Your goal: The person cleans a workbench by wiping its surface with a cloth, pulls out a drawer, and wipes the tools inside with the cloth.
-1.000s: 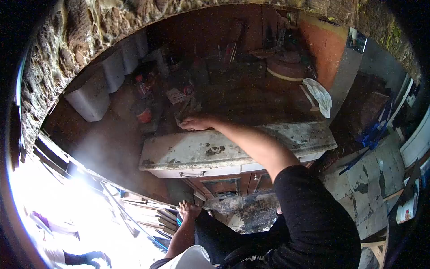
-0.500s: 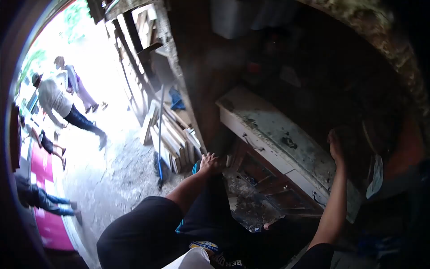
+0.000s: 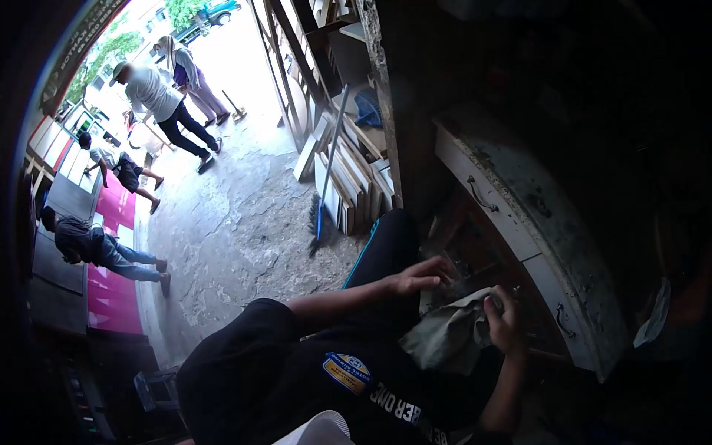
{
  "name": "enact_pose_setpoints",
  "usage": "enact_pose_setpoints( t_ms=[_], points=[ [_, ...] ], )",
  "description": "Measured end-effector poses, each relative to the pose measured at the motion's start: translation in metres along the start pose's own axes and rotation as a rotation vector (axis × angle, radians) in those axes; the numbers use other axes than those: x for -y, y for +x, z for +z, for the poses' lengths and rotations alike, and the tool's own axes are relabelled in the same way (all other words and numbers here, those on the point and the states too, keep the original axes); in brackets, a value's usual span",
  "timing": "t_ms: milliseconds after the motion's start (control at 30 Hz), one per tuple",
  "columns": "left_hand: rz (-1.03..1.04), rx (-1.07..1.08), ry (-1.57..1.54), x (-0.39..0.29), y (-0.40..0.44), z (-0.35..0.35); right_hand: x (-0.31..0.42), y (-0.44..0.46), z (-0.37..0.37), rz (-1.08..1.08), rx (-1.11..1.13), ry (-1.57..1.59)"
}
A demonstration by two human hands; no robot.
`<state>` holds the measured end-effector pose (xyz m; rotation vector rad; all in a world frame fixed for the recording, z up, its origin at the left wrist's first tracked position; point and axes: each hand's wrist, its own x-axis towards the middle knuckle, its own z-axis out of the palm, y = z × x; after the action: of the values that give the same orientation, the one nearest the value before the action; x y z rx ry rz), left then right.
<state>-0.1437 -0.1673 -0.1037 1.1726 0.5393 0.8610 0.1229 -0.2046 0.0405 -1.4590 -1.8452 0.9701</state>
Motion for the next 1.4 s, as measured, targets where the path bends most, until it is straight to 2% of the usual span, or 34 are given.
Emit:
enact_pose_setpoints(
  t_ms=[33, 67, 100, 133, 200, 233, 300, 367, 433, 467, 500, 533, 567, 600, 633, 700, 733, 800, 833, 900, 967, 1033, 1100, 1133, 1167, 1233, 1300, 1333, 1367, 1400],
  points=[
    [0.026, 0.121, -0.184, -0.023, -0.003, 0.031, 0.013, -0.004, 0.011, 0.035, 0.138, 0.017],
    [0.157, 0.154, -0.014, -0.026, 0.0, 0.052, 0.02, -0.006, 0.02, 0.065, 0.277, 0.033],
    [0.286, 0.185, 0.161, -0.03, 0.002, 0.067, 0.02, -0.008, 0.027, 0.051, 0.293, 0.044],
    [0.283, 0.164, 0.174, -0.043, 0.002, 0.074, 0.019, -0.015, 0.034, 0.036, 0.235, 0.037],
    [0.123, 0.247, 0.385, -0.066, 0.002, 0.081, 0.013, -0.021, 0.04, 0.007, 0.1, 0.14],
    [0.126, 0.236, 0.396, -0.067, 0.003, 0.078, 0.008, -0.022, 0.034, -0.006, 0.106, 0.144],
    [0.119, 0.291, 0.633, -0.067, 0.008, 0.069, -0.005, -0.022, 0.015, -0.089, 0.253, 0.2],
    [0.086, 0.251, 0.63, -0.071, 0.004, 0.058, -0.01, -0.023, 0.011, -0.022, 0.312, 0.307],
    [0.056, 0.205, 0.617, -0.074, 0.0, 0.05, -0.004, -0.028, 0.018, -0.06, 0.337, 0.925],
    [0.026, 0.104, 0.521, -0.075, -0.002, 0.05, -0.007, -0.031, 0.032, -0.057, 0.346, 0.918],
    [-0.003, 0.004, 0.421, -0.072, -0.002, 0.052, -0.021, -0.035, 0.056, -0.044, 0.261, 1.228],
    [0.003, -0.007, 0.412, -0.061, 0.001, 0.055, -0.058, -0.039, 0.082, 0.008, 0.255, 1.437],
    [-0.072, -0.195, 0.071, -0.043, 0.006, 0.058, -0.098, -0.043, 0.107, 0.06, 0.242, 1.645],
    [-0.146, -0.378, -0.274, -0.029, 0.008, 0.055, -0.116, -0.042, 0.117, 0.113, 0.287, 1.698],
    [-0.141, -0.394, -0.286, -0.018, 0.009, 0.045, -0.134, -0.042, 0.127, 0.17, 0.331, 1.75],
    [-0.369, -0.433, -0.044, 0.002, 0.009, 0.021, -0.11, -0.033, 0.141, 0.408, 0.183, 1.134],
    [-0.367, -0.442, -0.049, 0.003, 0.009, 0.013, -0.109, -0.027, 0.136, 0.412, 0.194, 1.13],
    [-0.443, -0.532, 0.381, 0.003, 0.008, -0.005, -0.107, -0.014, 0.121, 0.638, 0.078, 1.25],
    [-0.441, -0.538, 0.379, -0.003, 0.007, -0.01, -0.092, -0.006, 0.108, 0.637, 0.085, 1.248],
    [-0.478, -0.526, 0.573, -0.019, 0.004, -0.017, -0.052, 0.009, 0.081, 0.689, 0.14, 0.959],
    [-0.472, -0.523, 0.569, -0.019, 0.0, -0.025, -0.053, 0.016, 0.075, 0.647, 0.151, 0.967],
    [-0.46, -0.532, 0.572, -0.027, -0.003, -0.033, -0.071, 0.021, 0.071, 0.465, 0.148, 0.985],
    [-0.56, -0.464, 0.633, -0.044, -0.006, -0.035, -0.093, 0.023, 0.073, 0.448, 0.161, 0.986],
    [-0.559, -0.476, 0.637, -0.031, -0.009, -0.038, -0.101, 0.022, 0.074, 0.447, 0.12, 0.929],
    [-0.42, -0.565, 0.632, -0.018, -0.014, -0.037, -0.102, 0.023, 0.075, 0.446, 0.077, 0.871],
    [-0.278, -0.656, 0.63, -0.008, -0.02, -0.037, -0.099, 0.02, 0.077, 0.476, 0.007, 0.801],
    [-0.338, -0.447, 0.556, -0.051, -0.025, -0.02, -0.085, 0.013, 0.078, 0.508, -0.071, 0.732],
    [-0.357, -0.376, 0.532, -0.059, -0.026, -0.015, -0.071, 0.012, 0.078, 0.39, -0.063, 0.666],
    [-0.277, -0.338, 0.689, -0.052, -0.026, -0.012, -0.064, 0.012, 0.078, 0.273, -0.057, 0.599],
    [-0.196, -0.296, 0.842, -0.043, -0.026, -0.008, -0.065, 0.01, 0.076, 0.272, -0.059, 0.601]
  ],
)
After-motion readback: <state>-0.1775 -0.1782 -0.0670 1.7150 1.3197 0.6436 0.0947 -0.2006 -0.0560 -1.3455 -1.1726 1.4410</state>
